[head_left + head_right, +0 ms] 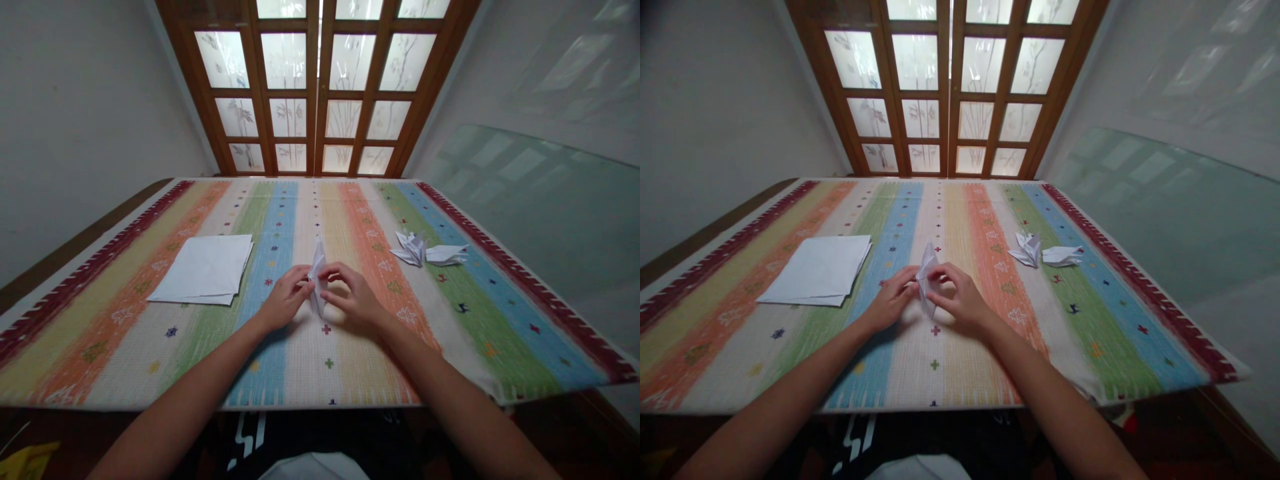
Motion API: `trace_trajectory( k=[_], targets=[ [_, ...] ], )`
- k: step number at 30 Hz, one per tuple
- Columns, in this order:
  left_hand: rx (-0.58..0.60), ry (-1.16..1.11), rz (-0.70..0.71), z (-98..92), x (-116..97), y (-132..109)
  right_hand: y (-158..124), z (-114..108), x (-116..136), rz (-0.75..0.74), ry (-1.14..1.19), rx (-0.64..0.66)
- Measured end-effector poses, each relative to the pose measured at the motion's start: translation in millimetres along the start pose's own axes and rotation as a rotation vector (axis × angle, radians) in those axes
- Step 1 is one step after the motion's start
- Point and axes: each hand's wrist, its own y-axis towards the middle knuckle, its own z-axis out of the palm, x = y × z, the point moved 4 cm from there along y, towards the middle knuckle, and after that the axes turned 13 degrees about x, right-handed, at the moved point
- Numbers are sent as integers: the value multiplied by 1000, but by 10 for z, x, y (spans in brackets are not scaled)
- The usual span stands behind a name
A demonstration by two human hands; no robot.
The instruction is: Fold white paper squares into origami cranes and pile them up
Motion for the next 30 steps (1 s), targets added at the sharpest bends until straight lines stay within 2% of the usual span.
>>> trace_trajectory(
  k=[4, 7, 11, 16, 20, 23, 27, 30],
  targets=[
    [-14, -149, -122, -16, 57, 7, -11, 28, 70, -133, -186, 50],
    [-44, -332, -200, -2, 121, 9, -18, 3, 40, -115, -266, 29],
    [-66, -500, -243, 18, 157, 16, -31, -111, 1, -39, -338, -75],
    [-105, -541, -271, 4, 157, 11, -42, -178, -46, 15, -128, -7],
    [-97, -413, -236, -35, 130, 20, -51, -143, -109, 87, 102, 42],
    [-95, -387, -204, -46, 137, 23, -47, -131, -142, 116, 151, 13],
    [-112, -564, -178, -20, 174, 7, -51, -165, -187, 148, 152, -75],
    [-89, -605, -162, -3, 162, -5, -58, -183, -209, 161, 145, -96]
  ],
)
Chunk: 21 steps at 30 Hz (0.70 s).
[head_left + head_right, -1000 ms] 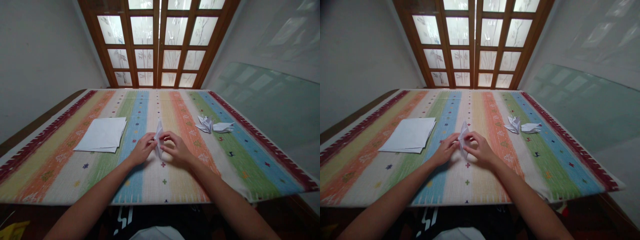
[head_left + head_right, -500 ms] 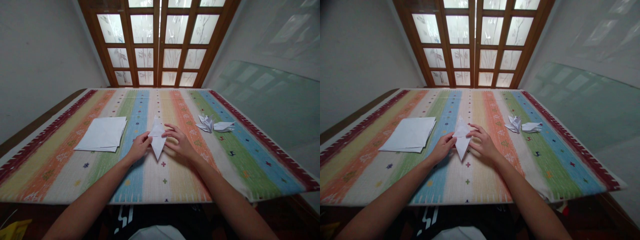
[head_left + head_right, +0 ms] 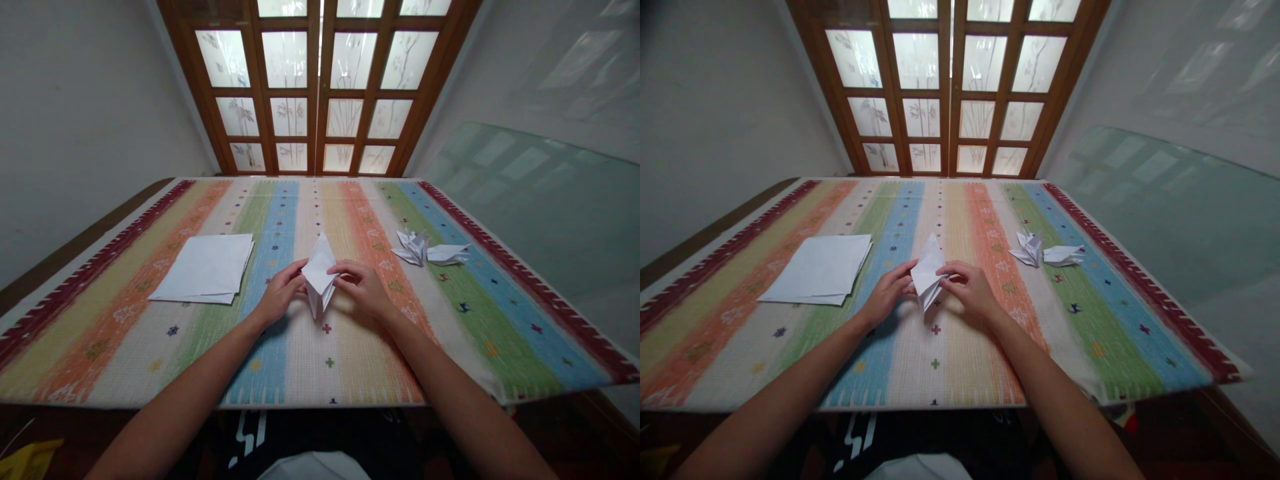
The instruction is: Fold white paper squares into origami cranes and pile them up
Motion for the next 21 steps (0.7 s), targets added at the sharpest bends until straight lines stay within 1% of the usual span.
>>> trace_trajectory(
  k=[2, 7, 11, 15, 21],
  targets=[
    [6, 12, 3, 5, -13, -6, -1, 1, 0, -9, -3, 13],
    [-39, 73, 9, -25, -26, -7, -13, 18, 31, -51, -40, 65],
    [-60, 125, 0, -48, -12, 0, -23, 23, 42, -45, -60, 83],
    [-69, 158, 14, -41, -26, 10, -10, 27, 46, -30, -64, 59],
    [-84, 176, 21, -7, -68, 12, 14, 40, 11, 37, -15, -28]
  ],
)
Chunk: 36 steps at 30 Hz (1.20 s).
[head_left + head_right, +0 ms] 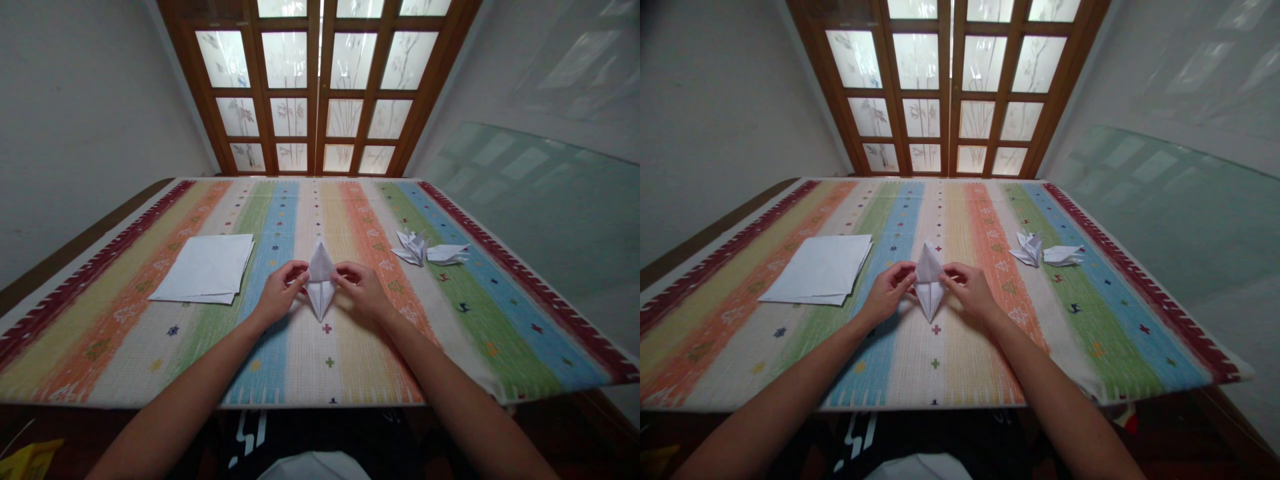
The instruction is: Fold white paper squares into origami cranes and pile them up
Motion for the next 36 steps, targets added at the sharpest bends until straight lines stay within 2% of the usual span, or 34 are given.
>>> trace_trajectory(
  k=[7, 11, 16, 21, 26, 30, 33, 36],
  targets=[
    [-98, 51, 6, -32, -25, -24, -4, 82, -27, 41, 155, -18],
    [-101, 136, 15, -29, -70, -41, -6, 91, -6, 33, 89, -33],
    [-84, 136, 18, -7, -79, -50, 1, 72, 39, -5, 8, -49],
    [-101, 101, 0, -5, -63, -49, 8, 82, 22, 5, 14, -47],
    [-110, 166, 13, -10, -79, -50, 16, 91, 0, 18, -11, -60],
    [-72, 195, -14, -10, -43, -33, 6, 62, -4, 40, -112, -102],
    [-62, 254, -30, -36, 8, -17, -8, 73, -13, 41, -207, -63],
    [-13, 456, -32, -48, 60, -6, -21, 123, -41, 39, -289, 46]
  ],
)
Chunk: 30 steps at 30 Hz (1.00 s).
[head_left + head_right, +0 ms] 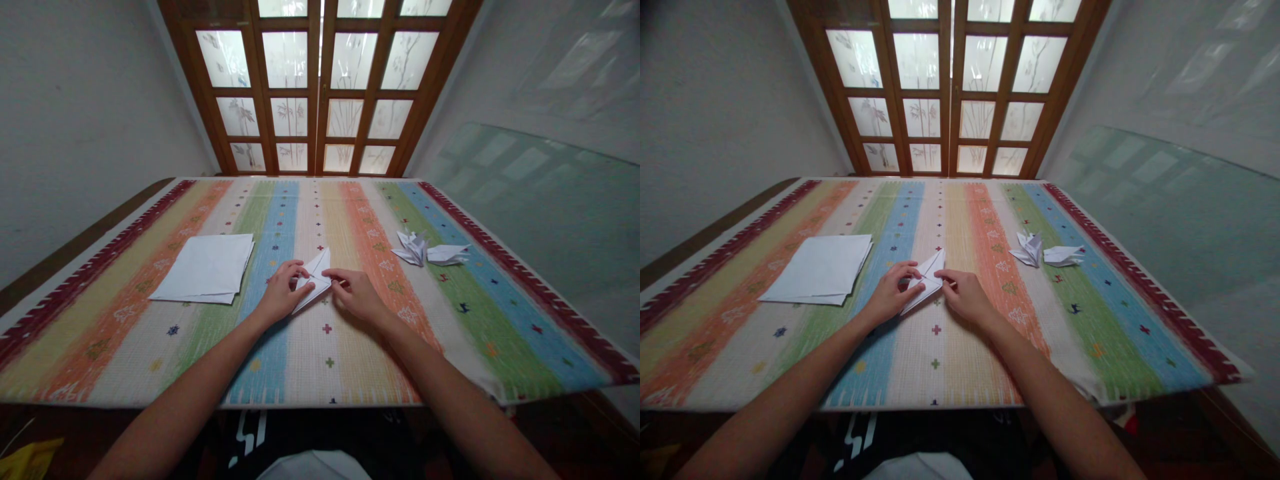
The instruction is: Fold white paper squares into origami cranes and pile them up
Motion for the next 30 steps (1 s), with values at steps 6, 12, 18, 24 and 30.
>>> trace_trajectory(
  k=[6, 12, 18, 24, 30],
  targets=[
    [129, 365, 81, 90, 42, -32, -22, 45, -1, -1, -261, 167],
    [221, 407, 183, 146, 42, -28, -39, 5, 165, -214, -358, 149],
    [229, 395, 170, 162, 8, -26, -25, -42, 182, -196, -519, 68],
    [297, 396, 237, 205, -46, -40, 1, 28, 113, -297, -488, 222],
    [333, 500, 272, 197, -72, -52, -2, 12, 18, -97, -505, 281]
  ],
)
